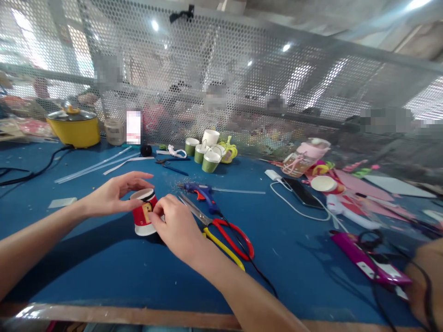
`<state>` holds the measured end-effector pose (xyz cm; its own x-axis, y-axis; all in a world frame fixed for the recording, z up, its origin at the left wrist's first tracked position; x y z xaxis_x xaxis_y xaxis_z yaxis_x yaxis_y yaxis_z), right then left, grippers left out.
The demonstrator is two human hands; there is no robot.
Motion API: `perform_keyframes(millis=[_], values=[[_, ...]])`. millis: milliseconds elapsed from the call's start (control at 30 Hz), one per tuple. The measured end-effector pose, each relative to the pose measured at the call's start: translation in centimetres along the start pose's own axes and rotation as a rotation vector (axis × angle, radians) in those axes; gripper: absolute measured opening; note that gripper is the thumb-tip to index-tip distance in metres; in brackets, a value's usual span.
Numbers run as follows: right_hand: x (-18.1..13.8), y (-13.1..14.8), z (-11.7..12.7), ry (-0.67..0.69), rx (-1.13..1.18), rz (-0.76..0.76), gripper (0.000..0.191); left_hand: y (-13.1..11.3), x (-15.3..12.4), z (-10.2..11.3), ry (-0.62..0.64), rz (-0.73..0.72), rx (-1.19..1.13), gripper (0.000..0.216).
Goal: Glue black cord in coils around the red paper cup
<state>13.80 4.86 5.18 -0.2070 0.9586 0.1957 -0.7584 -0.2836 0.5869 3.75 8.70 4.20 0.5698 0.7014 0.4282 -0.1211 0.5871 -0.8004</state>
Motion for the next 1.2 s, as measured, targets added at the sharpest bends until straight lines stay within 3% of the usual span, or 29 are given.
perform_keyframes(millis=[233,533,1200], values=[[0.1,-2.0,0.8,0.098,0.356,-0.132,0.008,-0.2,-0.1,-1.1,0.093,0.015,-0.113,0.050],[-0.3,0.0,2.9,-0.038,0.125,0.084,0.010,-0.5,-0.5,-2.7,0.192,0.037,-0.355,0.046],[-0.7,0.2,3.6,-0.069,0.109,0.096,0.011,-1.0,-0.3,-2.9,0.167,0.030,-0.487,0.044]])
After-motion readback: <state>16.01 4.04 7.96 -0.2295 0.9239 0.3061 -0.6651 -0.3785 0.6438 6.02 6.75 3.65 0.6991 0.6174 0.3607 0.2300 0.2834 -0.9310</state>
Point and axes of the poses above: each hand's wrist, its own x-axis towards the middle knuckle, its own z-axis out of the back of the hand, y = z × x, the point moved 10 cm from there along x, towards the middle knuckle, and after that the axes turned 10 degrees about -z, right-handed, at the moved point
